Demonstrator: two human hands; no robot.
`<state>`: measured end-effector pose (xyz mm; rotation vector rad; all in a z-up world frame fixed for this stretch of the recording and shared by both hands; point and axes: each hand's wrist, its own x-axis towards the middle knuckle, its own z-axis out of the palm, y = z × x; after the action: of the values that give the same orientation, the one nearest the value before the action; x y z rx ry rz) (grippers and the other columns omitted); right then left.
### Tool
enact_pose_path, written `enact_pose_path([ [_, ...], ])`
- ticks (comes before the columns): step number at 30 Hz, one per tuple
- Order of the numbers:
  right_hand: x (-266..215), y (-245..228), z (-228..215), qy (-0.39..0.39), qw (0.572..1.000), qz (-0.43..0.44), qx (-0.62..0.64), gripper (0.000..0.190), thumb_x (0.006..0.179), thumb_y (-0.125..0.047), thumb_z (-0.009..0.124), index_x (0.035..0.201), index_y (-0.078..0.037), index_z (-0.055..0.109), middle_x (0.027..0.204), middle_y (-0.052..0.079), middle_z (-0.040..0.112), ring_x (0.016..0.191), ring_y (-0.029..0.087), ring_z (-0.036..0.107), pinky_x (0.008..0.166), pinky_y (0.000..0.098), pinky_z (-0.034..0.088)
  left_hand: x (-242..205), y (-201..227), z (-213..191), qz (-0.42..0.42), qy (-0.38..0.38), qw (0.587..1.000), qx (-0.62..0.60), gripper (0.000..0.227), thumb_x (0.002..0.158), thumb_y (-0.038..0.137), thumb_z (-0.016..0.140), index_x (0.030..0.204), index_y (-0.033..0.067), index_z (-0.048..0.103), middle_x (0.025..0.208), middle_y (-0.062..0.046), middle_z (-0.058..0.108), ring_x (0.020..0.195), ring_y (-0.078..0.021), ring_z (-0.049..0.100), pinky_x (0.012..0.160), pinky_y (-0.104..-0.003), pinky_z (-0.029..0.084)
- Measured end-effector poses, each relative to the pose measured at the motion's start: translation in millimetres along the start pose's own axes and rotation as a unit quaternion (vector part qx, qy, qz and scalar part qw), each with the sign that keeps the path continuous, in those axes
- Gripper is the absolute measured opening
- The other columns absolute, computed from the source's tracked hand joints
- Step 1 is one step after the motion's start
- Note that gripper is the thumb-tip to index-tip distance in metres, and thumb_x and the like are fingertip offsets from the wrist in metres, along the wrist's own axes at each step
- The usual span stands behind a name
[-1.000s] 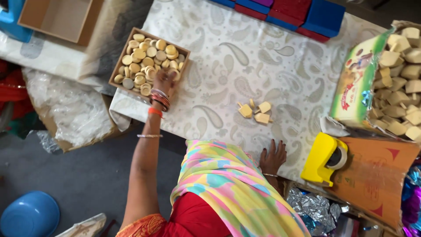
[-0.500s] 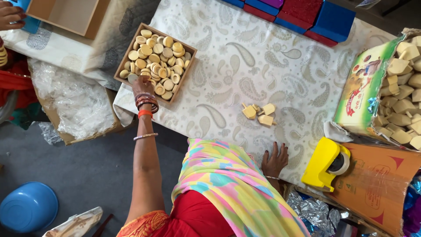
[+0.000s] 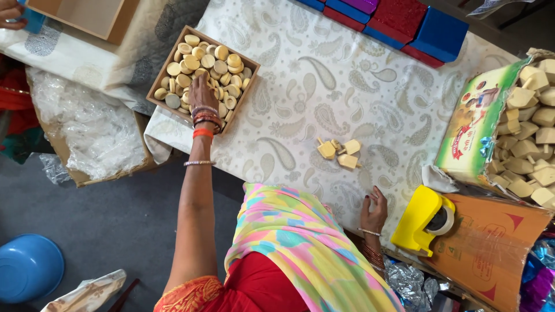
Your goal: Cleaning and inspecting small wooden disks using a cloth before packing them into boxes.
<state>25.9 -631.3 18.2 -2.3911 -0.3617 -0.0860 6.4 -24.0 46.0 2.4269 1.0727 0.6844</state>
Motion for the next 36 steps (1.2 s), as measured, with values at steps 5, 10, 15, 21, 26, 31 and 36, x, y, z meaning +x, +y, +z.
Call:
enact_pose_path([
  [5, 6.8, 13.8, 14.1, -0.016, 0.981, 0.108, 0.158, 0.037, 0.099, -0.006, 0.064, 0.135, 0.000, 0.062, 0.123, 0.014, 0.073, 0.101, 0.020, 0.070, 0.086, 0.0319, 0.053, 31.0, -7.6, 41.8, 0.093, 0.003, 0.994, 0.065, 0.059, 0.082, -0.010, 0.068, 0.135, 0.0123, 0.059, 0.139, -0.012, 0.058, 0.125, -0.0334, 0.055, 0.107, -0.046, 0.046],
  [10, 2.1, 21.3, 28.4, -0.046, 0.950, 0.112, 0.289, 0.031, 0.102, -0.004, 0.059, 0.133, 0.002, 0.059, 0.121, 0.011, 0.069, 0.106, 0.015, 0.070, 0.095, 0.0288, 0.056, 47.1, 17.8, 29.4, 0.140, -0.064, 0.979, 0.134, 0.062, 0.079, -0.012, 0.066, 0.134, 0.0151, 0.062, 0.139, -0.013, 0.056, 0.126, -0.0323, 0.053, 0.102, -0.050, 0.044],
  [15, -11.5, 33.4, 45.2, -0.053, 0.938, 0.135, 0.314, 0.029, 0.102, -0.003, 0.060, 0.130, 0.004, 0.060, 0.118, 0.011, 0.070, 0.104, 0.015, 0.069, 0.094, 0.0290, 0.057, 56.1, 11.2, 34.0, 0.100, -0.148, 0.972, 0.152, 0.040, 0.092, -0.002, 0.063, 0.130, 0.0130, 0.064, 0.135, -0.012, 0.058, 0.129, -0.0335, 0.053, 0.101, -0.051, 0.045],
  [21, -22.4, 26.7, 49.0, -0.066, 0.934, 0.160, 0.313, 0.027, 0.102, -0.003, 0.058, 0.128, 0.003, 0.062, 0.116, 0.010, 0.072, 0.102, 0.015, 0.071, 0.091, 0.0280, 0.056, 43.7, 0.2, 69.7, -0.040, -0.052, 0.991, -0.117, 0.015, 0.107, 0.017, 0.067, 0.117, 0.0055, 0.068, 0.102, -0.015, 0.071, 0.091, -0.0340, 0.069, 0.079, -0.045, 0.056],
  [26, -24.1, 34.8, 53.8, -0.063, 0.949, 0.169, 0.259, 0.025, 0.099, -0.001, 0.062, 0.123, 0.002, 0.065, 0.114, 0.010, 0.074, 0.100, 0.016, 0.071, 0.088, 0.0284, 0.056, -9.2, 24.5, 85.0, -0.208, -0.279, 0.665, -0.661, 0.020, 0.108, 0.017, 0.060, 0.112, -0.0003, 0.069, 0.089, -0.008, 0.071, 0.075, -0.0162, 0.071, 0.067, -0.029, 0.056],
  [31, -21.3, 40.2, 56.8, -0.069, 0.941, 0.156, 0.292, 0.026, 0.098, 0.002, 0.061, 0.124, 0.002, 0.064, 0.114, 0.009, 0.072, 0.105, 0.015, 0.070, 0.093, 0.0299, 0.059, -70.5, 62.7, 102.5, -0.143, -0.472, 0.681, -0.541, 0.015, 0.103, 0.012, 0.061, 0.115, 0.0065, 0.068, 0.097, -0.003, 0.071, 0.077, -0.0123, 0.068, 0.071, -0.027, 0.057],
  [36, -11.2, 34.2, 40.0, -0.039, 0.936, 0.179, 0.301, 0.023, 0.100, 0.003, 0.060, 0.123, 0.002, 0.064, 0.114, 0.008, 0.073, 0.106, 0.013, 0.069, 0.093, 0.0287, 0.059, -143.1, 67.5, 175.1, -0.014, -0.600, 0.718, -0.353, 0.024, 0.092, 0.007, 0.072, 0.115, 0.0103, 0.065, 0.097, -0.005, 0.072, 0.085, -0.0156, 0.069, 0.073, -0.030, 0.058],
])
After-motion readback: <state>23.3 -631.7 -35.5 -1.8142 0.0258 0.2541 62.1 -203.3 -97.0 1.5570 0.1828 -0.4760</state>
